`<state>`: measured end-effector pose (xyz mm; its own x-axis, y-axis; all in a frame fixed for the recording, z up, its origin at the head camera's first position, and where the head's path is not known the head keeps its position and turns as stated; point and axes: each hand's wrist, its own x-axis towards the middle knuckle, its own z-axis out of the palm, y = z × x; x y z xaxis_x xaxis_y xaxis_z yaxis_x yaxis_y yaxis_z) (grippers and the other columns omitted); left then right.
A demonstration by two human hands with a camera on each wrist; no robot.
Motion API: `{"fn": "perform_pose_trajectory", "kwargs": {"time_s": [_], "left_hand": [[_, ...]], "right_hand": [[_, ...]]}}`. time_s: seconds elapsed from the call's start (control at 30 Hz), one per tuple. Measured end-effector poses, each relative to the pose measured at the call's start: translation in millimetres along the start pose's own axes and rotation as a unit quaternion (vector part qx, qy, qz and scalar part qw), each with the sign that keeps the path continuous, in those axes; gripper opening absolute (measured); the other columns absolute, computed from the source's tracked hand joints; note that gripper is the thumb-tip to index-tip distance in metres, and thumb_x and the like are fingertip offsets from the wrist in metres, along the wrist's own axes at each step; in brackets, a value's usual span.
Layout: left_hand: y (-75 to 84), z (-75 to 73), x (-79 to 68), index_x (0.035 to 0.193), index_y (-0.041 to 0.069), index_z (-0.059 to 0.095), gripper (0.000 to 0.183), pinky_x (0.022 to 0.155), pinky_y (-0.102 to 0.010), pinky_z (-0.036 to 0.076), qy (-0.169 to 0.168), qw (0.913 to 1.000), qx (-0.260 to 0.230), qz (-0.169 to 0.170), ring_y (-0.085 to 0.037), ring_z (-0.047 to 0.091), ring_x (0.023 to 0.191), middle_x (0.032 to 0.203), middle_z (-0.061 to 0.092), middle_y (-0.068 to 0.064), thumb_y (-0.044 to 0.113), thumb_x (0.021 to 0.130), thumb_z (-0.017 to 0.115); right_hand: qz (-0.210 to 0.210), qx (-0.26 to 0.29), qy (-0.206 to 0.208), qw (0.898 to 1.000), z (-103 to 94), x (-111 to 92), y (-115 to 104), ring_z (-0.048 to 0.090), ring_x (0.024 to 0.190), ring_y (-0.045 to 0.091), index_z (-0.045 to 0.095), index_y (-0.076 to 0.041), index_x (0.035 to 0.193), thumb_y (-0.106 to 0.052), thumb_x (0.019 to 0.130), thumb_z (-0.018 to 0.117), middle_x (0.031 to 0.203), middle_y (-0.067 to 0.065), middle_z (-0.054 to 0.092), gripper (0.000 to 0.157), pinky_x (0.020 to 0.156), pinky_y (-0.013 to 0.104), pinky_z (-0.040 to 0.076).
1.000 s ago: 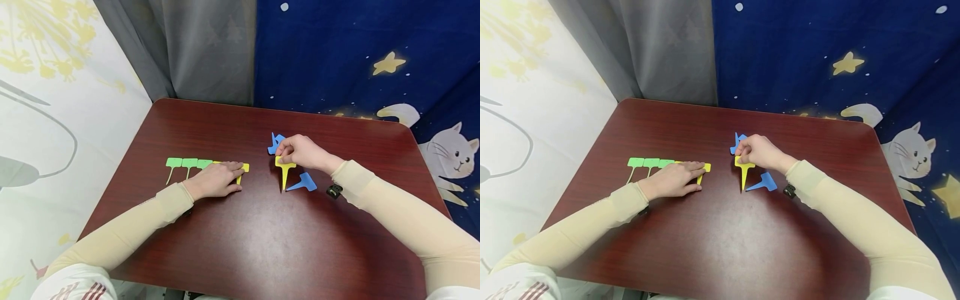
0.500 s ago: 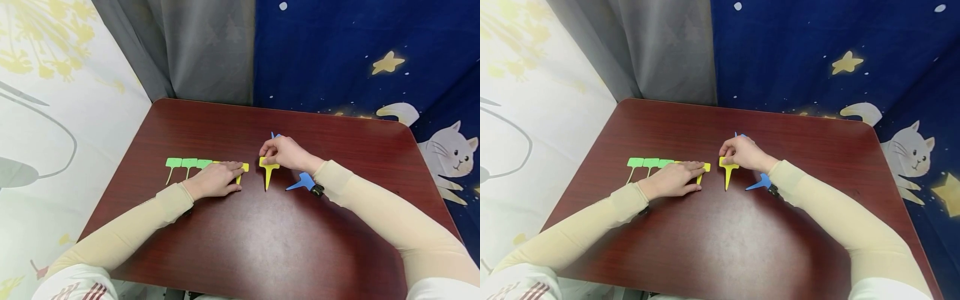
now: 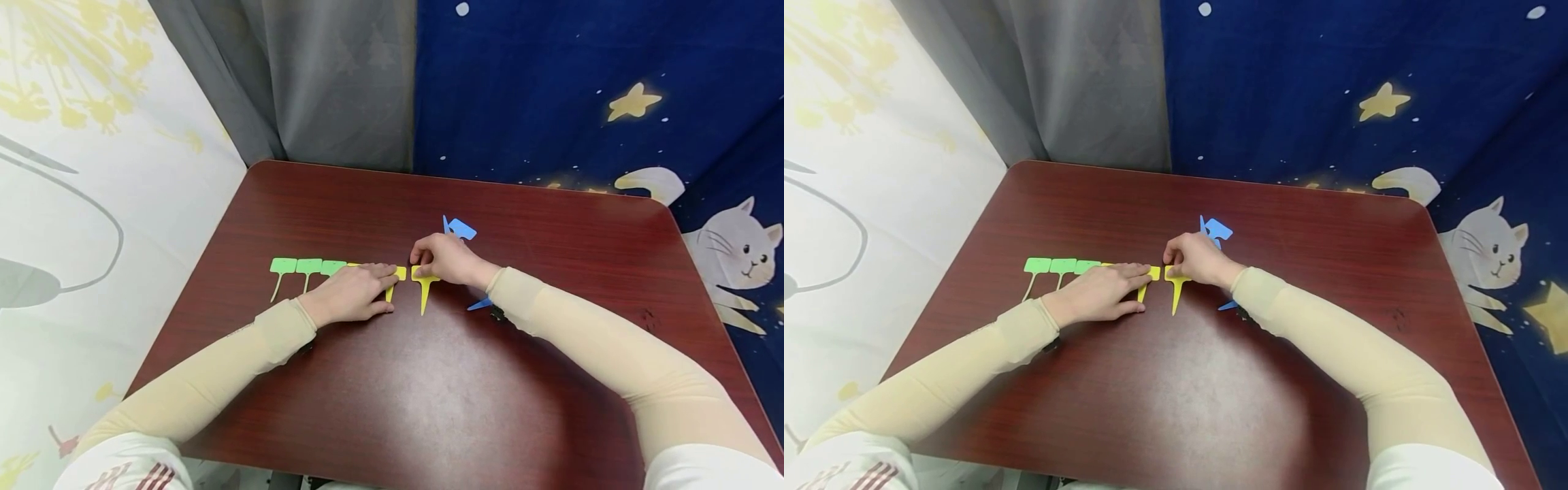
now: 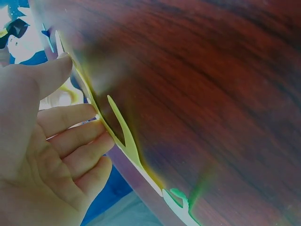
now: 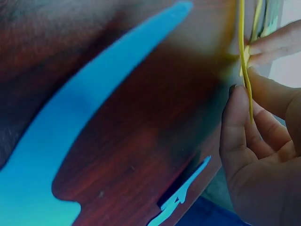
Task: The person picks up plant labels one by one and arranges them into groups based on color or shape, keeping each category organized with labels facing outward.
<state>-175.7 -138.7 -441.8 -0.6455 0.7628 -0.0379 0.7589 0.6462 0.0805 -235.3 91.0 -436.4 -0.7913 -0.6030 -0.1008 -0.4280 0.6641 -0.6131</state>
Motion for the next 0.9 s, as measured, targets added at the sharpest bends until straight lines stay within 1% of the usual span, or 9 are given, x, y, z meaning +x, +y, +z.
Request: {"fn": "perform_pose_trajectory", "kwargs": {"time_s": [0.13,0.23,0.4,0.57,0.73,0.9], "left_hand": [[0.2,-0.1,-0.3,0.131,0.011,0.050,0.061,0.093,-0.038,0.041,-0.003,1.0000,0.004,-0.003,-0.024,0.044,0.122,0.138,0.042,-0.008,0.052,0.086,0.053],[0.2,-0.1,0.0,0.132,0.012,0.050,0.062,0.093,-0.038,0.041,-0.003,1.0000,0.008,-0.004,-0.023,0.044,0.121,0.138,0.041,-0.007,0.053,0.086,0.053],[0.2,0.6,1.3,0.131,0.012,0.050,0.061,0.096,-0.037,0.038,-0.006,0.9999,0.011,-0.002,-0.023,0.043,0.122,0.138,0.041,-0.008,0.053,0.086,0.052],[0.9,1.3,2.0,0.132,0.010,0.049,0.061,0.100,-0.036,0.033,-0.014,0.9998,0.013,-0.001,-0.023,0.042,0.123,0.138,0.041,-0.009,0.051,0.086,0.052],[1.2,1.2,1.3,0.133,0.010,0.048,0.062,0.101,-0.035,0.032,-0.021,0.9997,0.013,-0.008,-0.023,0.040,0.124,0.139,0.040,-0.008,0.051,0.087,0.052],[-0.1,1.5,0.5,0.134,0.012,0.047,0.061,0.101,-0.035,0.032,-0.022,0.9996,0.012,-0.010,-0.022,0.039,0.125,0.140,0.039,-0.007,0.051,0.087,0.051]], "right_hand": [[-0.012,-0.041,0.014,0.999,5.1,0.9,0.6,0.056,0.063,0.004,0.067,-0.017,0.086,-0.026,0.075,0.076,0.069,-0.009,0.062,0.017,0.057,0.026,0.045],[-0.022,-0.060,0.025,0.998,7.7,1.2,-0.1,0.054,0.061,0.005,0.067,-0.017,0.084,-0.027,0.074,0.076,0.066,-0.009,0.060,0.017,0.055,0.025,0.044],[-0.021,-0.085,0.037,0.995,11.1,0.3,-1.6,0.052,0.058,0.006,0.067,-0.018,0.081,-0.028,0.073,0.076,0.064,-0.009,0.058,0.016,0.052,0.025,0.043],[-0.021,-0.109,0.041,0.993,14.2,0.0,-1.7,0.050,0.058,0.006,0.066,-0.020,0.082,-0.030,0.075,0.075,0.065,-0.008,0.056,0.015,0.051,0.025,0.042],[-0.034,-0.112,0.041,0.992,16.4,1.0,-0.4,0.050,0.059,0.006,0.065,-0.020,0.082,-0.027,0.076,0.074,0.070,-0.007,0.055,0.013,0.051,0.024,0.043],[-0.044,-0.109,0.042,0.992,17.7,2.1,0.0,0.050,0.060,0.006,0.065,-0.021,0.082,-0.026,0.077,0.074,0.071,-0.008,0.053,0.011,0.051,0.024,0.042]]}}
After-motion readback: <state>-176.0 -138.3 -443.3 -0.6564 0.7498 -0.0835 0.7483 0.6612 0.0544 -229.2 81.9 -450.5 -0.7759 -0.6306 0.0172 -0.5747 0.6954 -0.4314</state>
